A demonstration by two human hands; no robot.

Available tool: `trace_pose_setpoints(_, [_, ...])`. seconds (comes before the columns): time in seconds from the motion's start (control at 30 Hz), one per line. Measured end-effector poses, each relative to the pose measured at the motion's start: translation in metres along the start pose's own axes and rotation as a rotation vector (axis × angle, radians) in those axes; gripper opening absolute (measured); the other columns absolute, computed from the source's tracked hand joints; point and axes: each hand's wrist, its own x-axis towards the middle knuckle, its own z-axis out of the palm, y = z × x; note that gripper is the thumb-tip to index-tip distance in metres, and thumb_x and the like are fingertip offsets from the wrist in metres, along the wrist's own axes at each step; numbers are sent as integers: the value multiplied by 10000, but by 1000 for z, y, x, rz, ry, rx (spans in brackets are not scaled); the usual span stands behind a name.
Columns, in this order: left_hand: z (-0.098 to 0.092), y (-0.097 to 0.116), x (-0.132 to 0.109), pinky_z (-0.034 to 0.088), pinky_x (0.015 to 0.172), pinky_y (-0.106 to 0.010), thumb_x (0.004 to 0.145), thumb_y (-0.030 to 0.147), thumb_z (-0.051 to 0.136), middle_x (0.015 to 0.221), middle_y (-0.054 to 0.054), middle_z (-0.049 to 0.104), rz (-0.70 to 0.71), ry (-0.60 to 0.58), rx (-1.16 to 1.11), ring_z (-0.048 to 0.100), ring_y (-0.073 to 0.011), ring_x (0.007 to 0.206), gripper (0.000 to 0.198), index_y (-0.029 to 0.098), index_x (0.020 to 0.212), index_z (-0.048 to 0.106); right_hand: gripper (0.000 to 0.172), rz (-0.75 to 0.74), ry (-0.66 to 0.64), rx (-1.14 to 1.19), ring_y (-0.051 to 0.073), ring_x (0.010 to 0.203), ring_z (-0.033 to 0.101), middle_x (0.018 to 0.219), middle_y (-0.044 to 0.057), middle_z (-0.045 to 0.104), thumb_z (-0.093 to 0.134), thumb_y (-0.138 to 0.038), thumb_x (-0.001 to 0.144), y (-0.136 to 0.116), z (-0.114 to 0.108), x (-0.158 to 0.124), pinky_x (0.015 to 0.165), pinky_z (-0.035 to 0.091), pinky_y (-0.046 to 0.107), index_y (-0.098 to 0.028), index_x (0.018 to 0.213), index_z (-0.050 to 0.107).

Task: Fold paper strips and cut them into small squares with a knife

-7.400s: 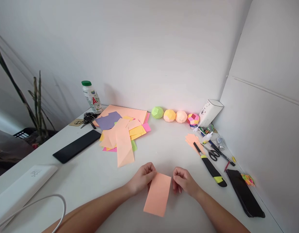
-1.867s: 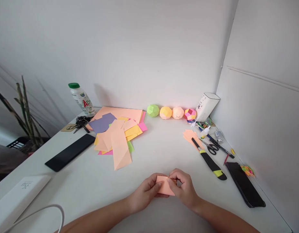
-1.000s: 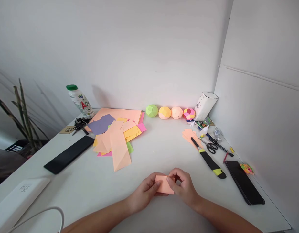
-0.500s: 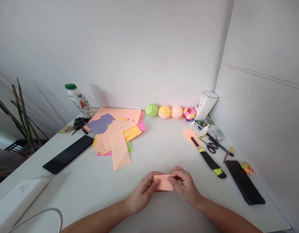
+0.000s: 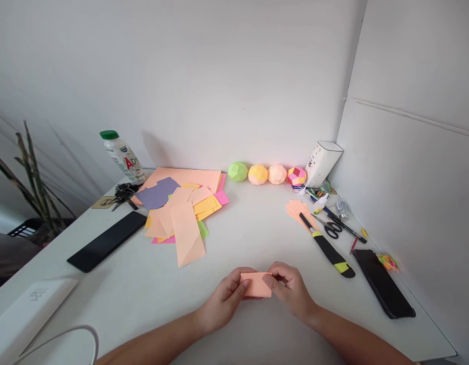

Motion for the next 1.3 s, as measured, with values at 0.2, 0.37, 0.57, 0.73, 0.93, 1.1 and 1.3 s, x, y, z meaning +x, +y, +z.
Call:
trace_pose_setpoints(0.2, [-1,-1,0,488,895,-393,912,500,484,1101,-62,636,14,-14,-5,599,-214,996,360,225,1127,571,308,-25,-2,-20,119,587,439,617,-12,496,557,-370,859,-3,-1,1,545,354,248,-183,615,539])
trace_pose_setpoints(0.37, [-2,-2,1,487,902,-401,917,484,485,1104,-61,631,25,-20,-18,597,-215,1010,330,225,1104,567,338,-36,-21,-38,122,587,439,614,-9,482,529,-385,878,-4,-1,2,543,348,251,-181,609,550])
trace_pose_setpoints(0.57, [1,-1,2,523,848,-376,889,508,523,1084,-77,642,15,5,-38,620,-209,985,370,204,1100,529,388,-57,-17,-55,120,567,410,582,-18,435,502,-382,893,-6,-2,2,533,334,256,-185,559,500])
trace_pose_setpoints(0.73, [1,-6,2,491,440,-235,856,537,554,769,-56,681,-104,-62,-33,673,-173,582,402,158,977,502,391,-89,-18,-68,131,570,419,564,-13,427,489,-355,899,-10,-3,2,537,343,265,-195,543,484])
trace_pose_setpoints(0.93, [0,-6,4,389,334,-177,808,539,599,503,-20,598,-239,-128,45,582,-118,392,457,117,633,588,385,-110,-8,-81,136,567,410,561,-8,427,483,-359,901,-10,-2,0,532,342,268,-202,550,471])
trace_pose_setpoints(1.1, [-1,-2,4,371,325,-165,804,471,610,437,17,530,-262,-116,78,519,-83,339,456,132,504,555,386,-118,-1,-76,129,554,394,543,-18,403,488,-343,901,-9,-1,0,524,329,263,-198,544,464])
trace_pose_setpoints(1.3, [0,-1,6,408,360,-181,743,295,622,447,32,535,-266,-91,76,525,-91,364,249,141,554,575,410,-109,1,-83,121,538,373,532,-26,369,484,-357,899,-10,0,0,512,316,261,-198,525,429])
